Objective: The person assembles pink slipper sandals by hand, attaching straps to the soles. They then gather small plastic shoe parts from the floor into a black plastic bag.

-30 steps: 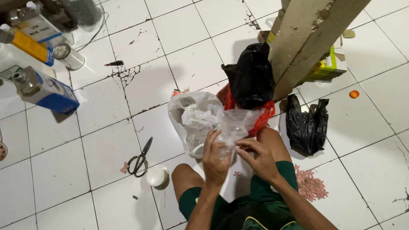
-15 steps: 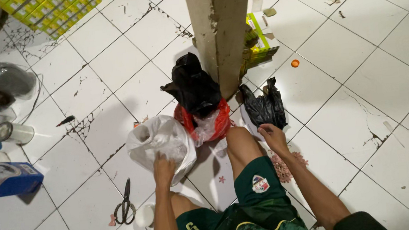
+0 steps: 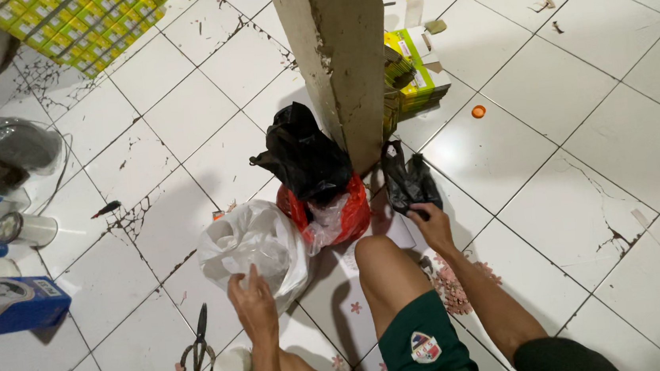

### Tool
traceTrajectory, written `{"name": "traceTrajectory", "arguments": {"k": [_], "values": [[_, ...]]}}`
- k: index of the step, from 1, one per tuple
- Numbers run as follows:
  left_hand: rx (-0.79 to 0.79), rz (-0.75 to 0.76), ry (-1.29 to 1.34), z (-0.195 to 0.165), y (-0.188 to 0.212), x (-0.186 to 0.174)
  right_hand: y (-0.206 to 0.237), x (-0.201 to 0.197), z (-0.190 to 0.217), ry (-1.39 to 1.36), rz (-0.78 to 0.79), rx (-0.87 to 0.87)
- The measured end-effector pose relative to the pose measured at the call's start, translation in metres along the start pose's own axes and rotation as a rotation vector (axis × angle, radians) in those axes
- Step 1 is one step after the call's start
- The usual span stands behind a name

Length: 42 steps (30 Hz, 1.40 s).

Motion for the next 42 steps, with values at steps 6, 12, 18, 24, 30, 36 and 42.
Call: {"name": "traceTrajectory", "arguments": {"k": [6, 12, 18, 24, 30, 36, 42], "values": [[-0.238, 0.553, -0.172, 0.004, -0.011, 0.043, -0.001, -0.025, 0.023, -1.194, -0.012, 0.196], [-0.323, 0.762, -0.486, -0.018, -0.051, -0.018, 0.027, -0.069, 0.121, -1.435, 0.089, 0.251], [-0.594, 0.739, 1.200, -0.140, -0.087, -0.116, 0.088, -0.141, 0.246, -1.395, 0.284, 0.196], [-0.520, 0.516, 1.122, -0.235, -0.112, -0.241, 0.155, -0.259, 0.357, -1.412, 0.361, 0.116], [-0.038, 0.399, 0.683, -0.340, -0.133, -0.365, 0.222, -0.393, 0.425, -0.375, -0.061, 0.110], [0.554, 0.526, 0.751, -0.444, -0.084, -0.425, 0.304, -0.443, 0.473, -0.443, 0.076, 0.115], [0.810, 0.633, 0.855, -0.554, -0.045, -0.416, 0.286, -0.509, 0.436, -0.635, -0.062, 0.216]]}}
Point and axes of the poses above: each hand's wrist, its own y-axis away from the middle knuckle, its own x-axis out of the palm, z = x × y, the point moved 5 cm from there along -y, towards the middle knuckle, and after that the axes turned 3 degrees about -z, right-handed, at the moved point
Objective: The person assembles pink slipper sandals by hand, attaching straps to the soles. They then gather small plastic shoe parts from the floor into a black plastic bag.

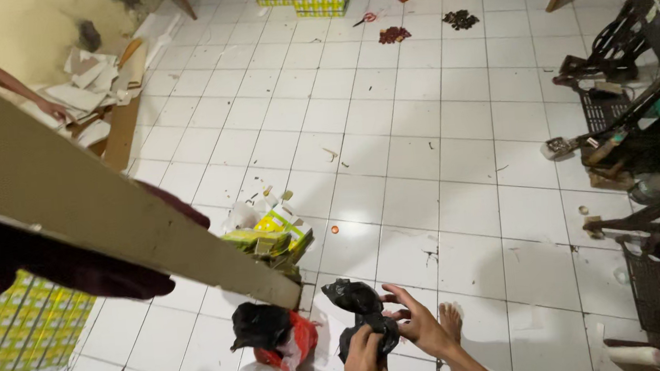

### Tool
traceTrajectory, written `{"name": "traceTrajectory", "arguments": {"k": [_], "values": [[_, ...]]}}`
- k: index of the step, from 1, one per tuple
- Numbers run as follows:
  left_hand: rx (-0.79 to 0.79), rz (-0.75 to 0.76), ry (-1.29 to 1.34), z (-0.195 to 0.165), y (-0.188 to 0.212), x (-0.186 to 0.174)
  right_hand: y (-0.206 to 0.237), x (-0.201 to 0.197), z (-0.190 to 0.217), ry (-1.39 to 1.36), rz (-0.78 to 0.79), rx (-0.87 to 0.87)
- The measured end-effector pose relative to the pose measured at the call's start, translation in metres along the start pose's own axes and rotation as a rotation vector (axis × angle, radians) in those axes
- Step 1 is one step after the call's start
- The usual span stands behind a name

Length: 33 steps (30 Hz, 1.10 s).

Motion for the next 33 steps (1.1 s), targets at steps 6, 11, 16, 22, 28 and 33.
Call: {"name": "traceTrajectory", "arguments": {"k": [6, 11, 16, 22, 28, 33], "values": [[-0.219, -0.218, 0.290, -0.032, -0.116, 0.081, -0.059, -0.162, 0.040, -0.280, -0.464, -0.093], [0.002, -0.065, -0.006, -0.047, -0.266, 0.135, -0.089, -0.297, 0.121, -0.226, -0.417, -0.275], [0.139, -0.092, 0.032, -0.064, -0.346, 0.196, -0.116, -0.340, 0.197, -0.003, -0.056, -0.507], [0.237, -0.151, 0.216, -0.045, -0.401, 0.246, -0.245, -0.359, 0.195, 0.684, -0.101, -0.370], [0.039, -0.165, 0.234, 0.014, -0.518, 0.276, -0.369, -0.451, 0.216, 0.846, -0.304, -0.269], [0.015, 0.005, 0.329, 0.042, -0.638, 0.324, -0.495, -0.494, 0.253, 0.809, -0.271, -0.177]]}}
Point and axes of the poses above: each hand's wrist, its own y-axis away from the middle knuckle, its own x-axis out of the palm, z = x × y, the point moved 5 cm from there along -y, towards the middle knuckle, and after that the axes turned 3 degrees about -z, right-handed, at the moved point
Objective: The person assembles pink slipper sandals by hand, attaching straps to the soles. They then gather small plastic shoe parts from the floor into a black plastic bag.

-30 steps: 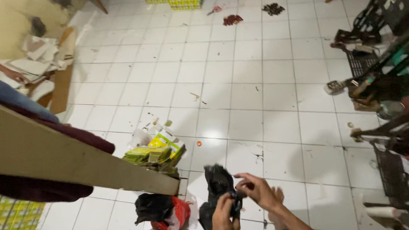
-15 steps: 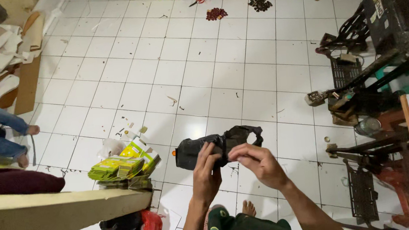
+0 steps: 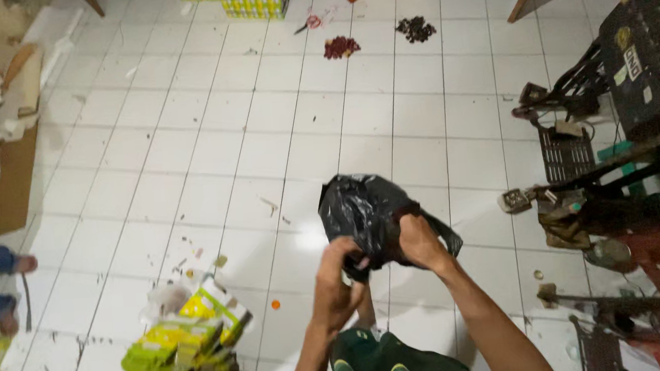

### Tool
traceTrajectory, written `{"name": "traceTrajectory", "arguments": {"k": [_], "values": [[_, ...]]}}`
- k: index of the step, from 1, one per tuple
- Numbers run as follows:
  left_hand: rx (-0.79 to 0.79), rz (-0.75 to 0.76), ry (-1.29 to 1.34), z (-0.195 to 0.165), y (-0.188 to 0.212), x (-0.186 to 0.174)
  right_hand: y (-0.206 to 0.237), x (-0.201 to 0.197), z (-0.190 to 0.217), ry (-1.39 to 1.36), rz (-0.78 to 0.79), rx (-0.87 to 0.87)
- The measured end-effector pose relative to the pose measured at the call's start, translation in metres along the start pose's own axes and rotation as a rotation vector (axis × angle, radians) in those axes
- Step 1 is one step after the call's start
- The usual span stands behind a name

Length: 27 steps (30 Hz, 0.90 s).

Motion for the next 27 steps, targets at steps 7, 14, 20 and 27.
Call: {"name": "traceTrajectory", "arguments": {"k": [7, 14, 20, 27], "values": [[0.081, 0.335, -0.110, 0.056, -0.114, 0.077, -0.131, -0.003, -0.044, -0.274, 0.018, 0.298], [0.055, 0.609, -0.199, 0.147, -0.214, 0.175, -0.218, -0.042, -0.122, -0.299, 0.121, 0.521], [-0.085, 0.684, -0.121, 0.232, -0.328, 0.301, -0.327, -0.116, -0.224, -0.327, 0.104, 0.540], [-0.345, 0.462, -0.135, 0.279, -0.514, 0.415, -0.489, -0.239, -0.310, -0.416, 0.217, 0.516]]}}
Point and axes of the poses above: each hand's wrist, its own y-axis away from the middle knuckle, its own x-axis out of the palm, z = x × y, the point moved 5 cm from there along -y, towards the middle knuckle, and after that the axes turned 3 degrees about -z, right-handed, at the moved point
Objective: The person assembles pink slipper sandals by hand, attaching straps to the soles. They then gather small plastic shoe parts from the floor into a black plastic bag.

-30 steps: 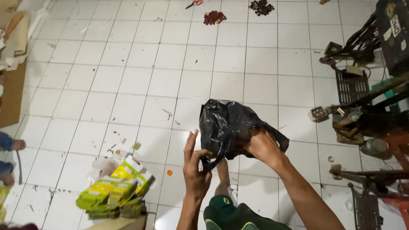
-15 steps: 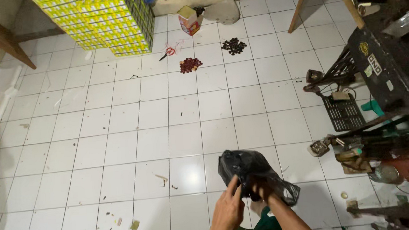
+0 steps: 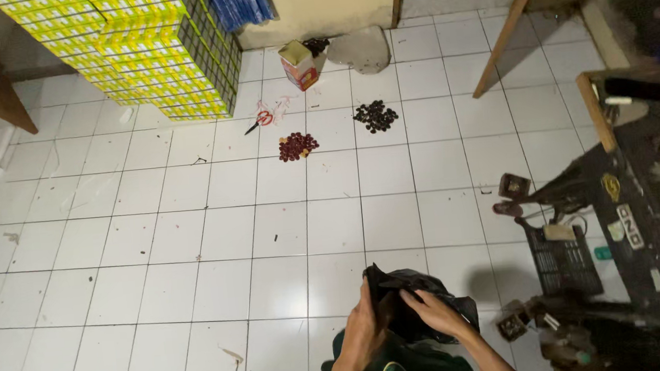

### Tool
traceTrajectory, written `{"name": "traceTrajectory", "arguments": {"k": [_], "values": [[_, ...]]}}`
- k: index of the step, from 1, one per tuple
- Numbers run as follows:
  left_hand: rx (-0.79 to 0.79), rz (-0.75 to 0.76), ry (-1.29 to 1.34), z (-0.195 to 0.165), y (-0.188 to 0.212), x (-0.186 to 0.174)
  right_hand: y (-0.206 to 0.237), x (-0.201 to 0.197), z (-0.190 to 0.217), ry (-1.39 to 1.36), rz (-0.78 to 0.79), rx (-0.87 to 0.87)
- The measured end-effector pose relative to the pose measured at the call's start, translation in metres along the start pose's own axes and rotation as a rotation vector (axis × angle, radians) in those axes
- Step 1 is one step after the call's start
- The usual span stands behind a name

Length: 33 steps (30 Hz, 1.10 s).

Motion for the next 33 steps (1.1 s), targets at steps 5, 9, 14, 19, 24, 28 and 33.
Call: {"name": "traceTrajectory", "arguments": {"k": [5, 9, 14, 19, 24, 28, 33], "values": [[-0.091, -0.110, 0.276, -0.026, -0.117, 0.001, -0.082, -0.089, 0.059, -0.251, 0.041, -0.241], [-0.139, -0.082, 0.312, -0.017, -0.229, 0.013, -0.175, -0.155, 0.095, -0.215, -0.083, -0.304], [-0.085, -0.028, 0.194, -0.003, -0.400, 0.023, -0.298, -0.243, 0.135, 0.135, -0.199, -0.271], [-0.082, -0.034, 0.104, -0.025, -0.575, 0.019, -0.424, -0.341, 0.206, 0.183, -0.203, -0.359], [-0.122, -0.009, 0.096, -0.045, -0.700, 0.009, -0.520, -0.416, 0.246, 0.151, -0.174, -0.152], [-0.070, -0.096, 0.027, -0.039, -0.799, 0.020, -0.600, -0.467, 0.295, 0.105, -0.229, -0.399], [0.095, -0.294, -0.107, -0.036, -0.924, 0.053, -0.713, -0.538, 0.341, -0.177, 0.089, -0.391]]}}
Point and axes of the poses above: each hand's wrist, its own y-axis away from the middle knuckle, its own x-axis out of the palm, z = x × y, the point moved 5 cm from there along -y, towards the middle knuckle, and after that the axes turned 3 degrees about -z, right-handed, at the moved point
